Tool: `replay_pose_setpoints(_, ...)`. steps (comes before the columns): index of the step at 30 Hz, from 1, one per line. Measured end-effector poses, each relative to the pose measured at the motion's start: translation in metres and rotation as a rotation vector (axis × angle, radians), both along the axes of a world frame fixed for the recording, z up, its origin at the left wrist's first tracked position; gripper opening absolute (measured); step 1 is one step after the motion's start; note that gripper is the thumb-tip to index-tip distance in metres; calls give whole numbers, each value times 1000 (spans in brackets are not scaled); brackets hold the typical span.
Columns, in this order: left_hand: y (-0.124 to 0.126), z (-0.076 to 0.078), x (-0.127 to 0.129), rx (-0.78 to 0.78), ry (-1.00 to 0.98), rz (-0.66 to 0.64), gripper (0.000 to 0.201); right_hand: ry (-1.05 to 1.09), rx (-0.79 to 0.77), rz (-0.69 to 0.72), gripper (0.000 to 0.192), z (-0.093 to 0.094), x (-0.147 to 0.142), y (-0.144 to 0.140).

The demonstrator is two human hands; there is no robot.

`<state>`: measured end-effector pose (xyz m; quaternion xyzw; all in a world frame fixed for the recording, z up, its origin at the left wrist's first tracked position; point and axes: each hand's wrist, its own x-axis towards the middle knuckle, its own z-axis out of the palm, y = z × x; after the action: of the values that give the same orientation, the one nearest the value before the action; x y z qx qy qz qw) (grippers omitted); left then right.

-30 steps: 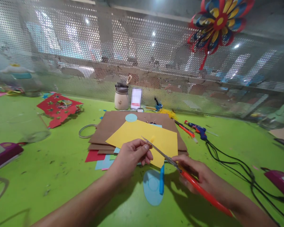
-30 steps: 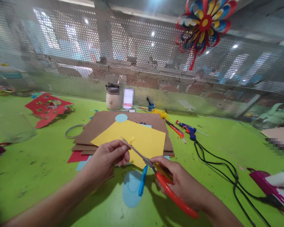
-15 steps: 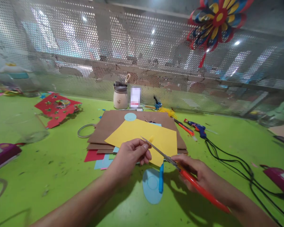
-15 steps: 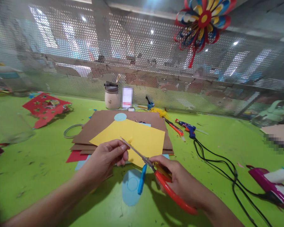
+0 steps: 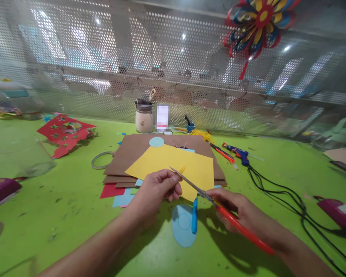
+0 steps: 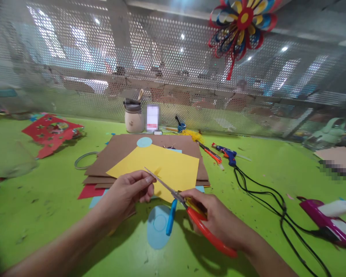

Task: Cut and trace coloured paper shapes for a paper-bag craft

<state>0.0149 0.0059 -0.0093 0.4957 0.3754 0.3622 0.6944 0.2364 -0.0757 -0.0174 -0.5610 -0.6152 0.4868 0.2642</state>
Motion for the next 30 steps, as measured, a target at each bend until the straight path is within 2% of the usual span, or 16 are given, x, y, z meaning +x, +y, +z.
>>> replay_pose_setpoints(4, 3, 0, -2, 31, 59, 17, 14, -4, 26, -8, 54, -4, 1, 0)
replay_pose_setpoints(8, 13, -1, -7, 120, 205, 18, 14, -4, 60, -13, 56, -7, 2, -2)
replay_pose_setpoints(14, 15, 2, -12, 314, 511, -262, 12, -49, 66, -10, 52, 0, 4, -4)
replay_pose_setpoints(18, 13, 0, -17, 459, 674, -327, 13, -32, 59, -30, 52, 0, 6, -5)
replay_pose_setpoints(21, 15, -3, -22, 530, 763, -284, 13, -21, 68, -20, 51, -2, 7, -6)
replay_pose_setpoints(24, 19, -1, -25, 583, 817, -187, 11, -18, 53, -18, 50, -2, 5, -6)
replay_pose_setpoints(27, 27, 6, -29, 603, 815, -66, 10, -19, 54, -14, 48, -1, 2, -6)
replay_pose_setpoints(30, 36, 15, -32, 577, 761, 26, 20, -27, 66, -4, 44, -1, -1, -7)
